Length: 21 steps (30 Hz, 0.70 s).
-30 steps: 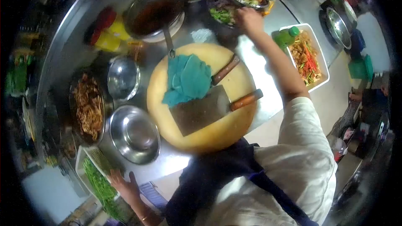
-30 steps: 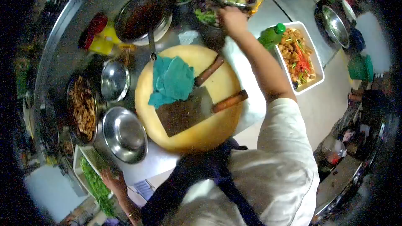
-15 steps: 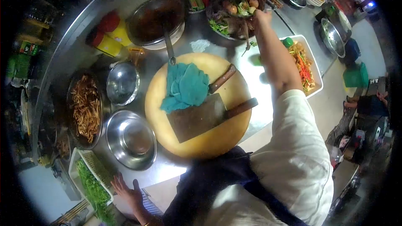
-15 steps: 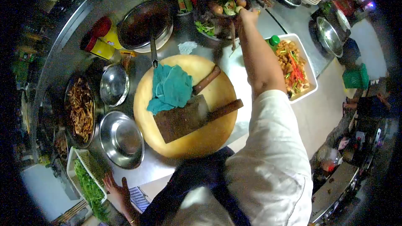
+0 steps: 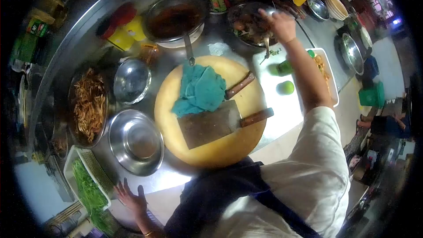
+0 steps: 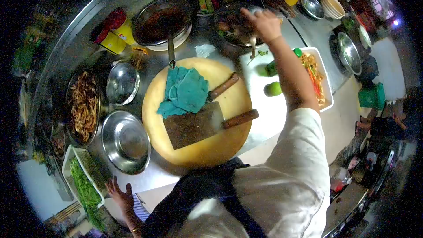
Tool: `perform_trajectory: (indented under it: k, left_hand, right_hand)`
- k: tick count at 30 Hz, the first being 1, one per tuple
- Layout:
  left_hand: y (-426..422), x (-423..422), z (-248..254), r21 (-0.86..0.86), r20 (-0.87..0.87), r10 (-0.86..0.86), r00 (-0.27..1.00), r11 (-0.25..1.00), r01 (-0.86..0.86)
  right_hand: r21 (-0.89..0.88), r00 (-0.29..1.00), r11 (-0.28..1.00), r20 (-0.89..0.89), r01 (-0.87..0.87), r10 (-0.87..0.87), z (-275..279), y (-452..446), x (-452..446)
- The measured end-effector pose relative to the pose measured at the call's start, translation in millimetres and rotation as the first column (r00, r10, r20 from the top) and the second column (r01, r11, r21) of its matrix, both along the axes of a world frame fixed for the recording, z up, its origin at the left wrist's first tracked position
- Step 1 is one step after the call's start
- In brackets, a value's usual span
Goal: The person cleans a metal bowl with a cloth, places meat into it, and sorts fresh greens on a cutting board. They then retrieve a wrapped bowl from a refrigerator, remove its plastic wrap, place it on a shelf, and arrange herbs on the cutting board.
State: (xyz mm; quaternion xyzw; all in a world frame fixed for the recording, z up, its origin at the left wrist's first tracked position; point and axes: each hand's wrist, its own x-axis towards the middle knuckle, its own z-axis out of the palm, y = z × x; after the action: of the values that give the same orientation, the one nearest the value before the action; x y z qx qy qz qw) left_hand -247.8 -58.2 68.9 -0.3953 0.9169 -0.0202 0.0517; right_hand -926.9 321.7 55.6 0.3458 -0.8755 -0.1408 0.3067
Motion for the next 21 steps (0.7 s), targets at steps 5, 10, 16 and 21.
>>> perform_trajectory:
  k: [5, 10, 16, 21]
  left_hand:
    - [0, -7, 4, -0.011, 0.066, 0.058, 0.996, 0.998, -0.057]
    - [2, -17, 4, 0.051, 0.076, 0.039, 0.996, 0.998, -0.043]
    - [-3, -21, 1, 0.069, 0.062, 0.099, 0.993, 0.992, -0.104]
    - [-3, -21, -4, 0.087, 0.162, 0.137, 0.977, 0.984, -0.153]
  right_hand:
    - [-0.162, 0.975, 0.979, -0.203, -0.123, 0.089, 34, 15, -25]
    - [-0.219, 0.975, 0.969, -0.212, -0.116, 0.069, 63, 22, -38]
    - [-0.335, 0.999, 0.942, -0.035, 0.006, -0.019, 49, 36, -80]
    - [-0.461, 0.996, 0.887, -0.074, 0.011, -0.051, 57, 33, -68]
